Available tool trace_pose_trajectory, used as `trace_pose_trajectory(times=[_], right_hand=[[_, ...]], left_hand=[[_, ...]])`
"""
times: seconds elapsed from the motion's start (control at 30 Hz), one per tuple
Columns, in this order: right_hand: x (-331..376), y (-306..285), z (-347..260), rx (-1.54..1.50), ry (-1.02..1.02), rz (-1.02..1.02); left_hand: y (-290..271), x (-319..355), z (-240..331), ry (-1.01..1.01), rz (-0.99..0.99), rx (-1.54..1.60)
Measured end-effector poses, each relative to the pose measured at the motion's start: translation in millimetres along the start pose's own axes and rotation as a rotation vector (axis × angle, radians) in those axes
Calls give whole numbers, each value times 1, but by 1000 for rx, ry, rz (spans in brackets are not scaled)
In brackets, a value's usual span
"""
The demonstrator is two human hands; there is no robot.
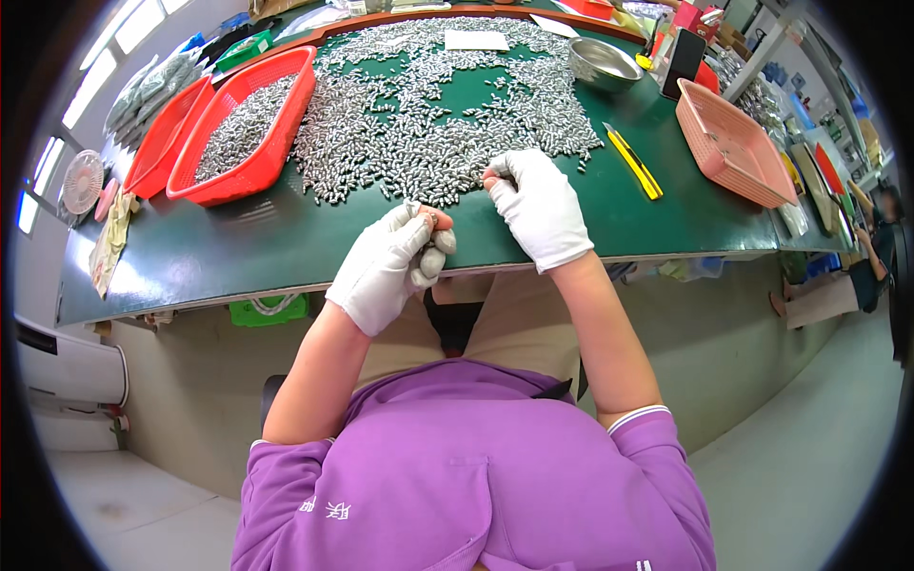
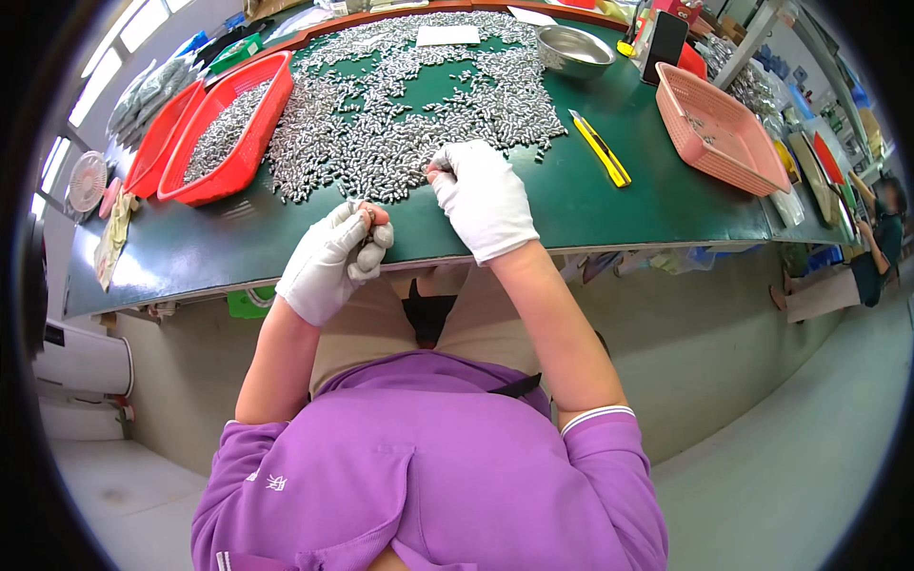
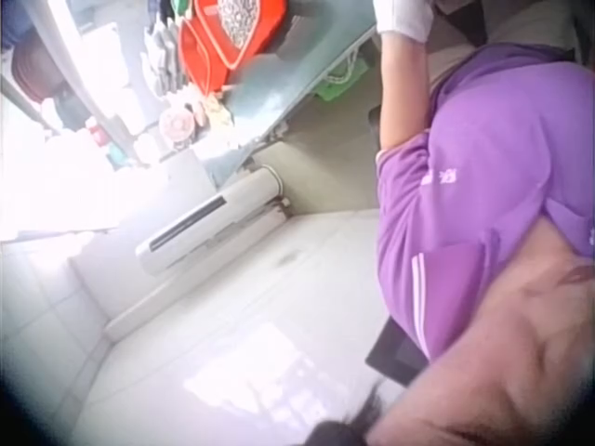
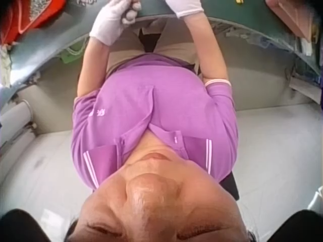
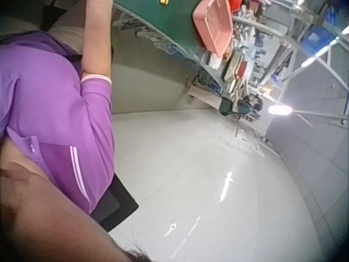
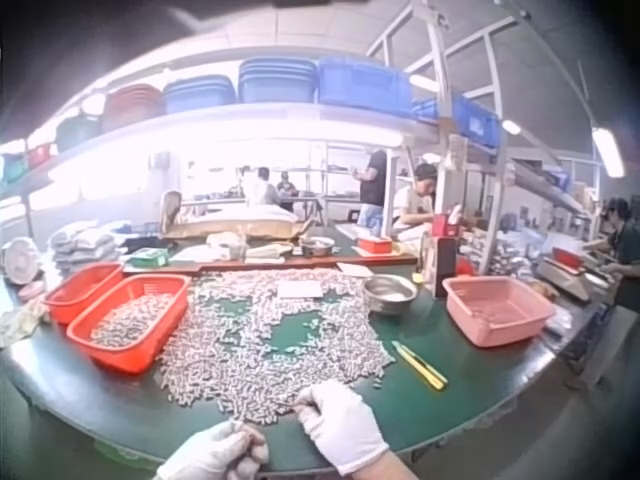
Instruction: Manually sorting and inspecting small metal components on a workbench.
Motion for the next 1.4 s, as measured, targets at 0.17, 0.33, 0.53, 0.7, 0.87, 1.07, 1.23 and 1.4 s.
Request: trace_pose_trajectory(times=[0.17,0.33,0.53,0.7,0.87,1.07,1.23,1.4], right_hand=[[3,-1,-12,61,-129,129],[12,-5,-45,-8,-587,-10],[13,-14,-48,313,-537,100],[14,-22,-41,129,-397,197],[5,-53,-13,455,-192,305],[1,-117,70,738,317,413],[-2,-135,92,732,495,306],[-3,-139,100,656,512,424]], left_hand=[[0,0,0,20,-7,47],[1,1,-1,46,37,106],[3,0,-3,30,63,66],[5,1,-3,41,74,37],[7,3,-2,61,67,63],[0,7,0,111,52,80],[2,4,1,146,-15,131],[2,5,1,151,-20,193]])
Point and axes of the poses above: each hand's wrist, its own x-axis away from the middle knuckle, its own y-axis out of the palm, z = x × y, the point moved 2 cm from there along -x, towards the middle knuckle, and after that the axes turned 6 degrees about -x, right-handed, at the moved point
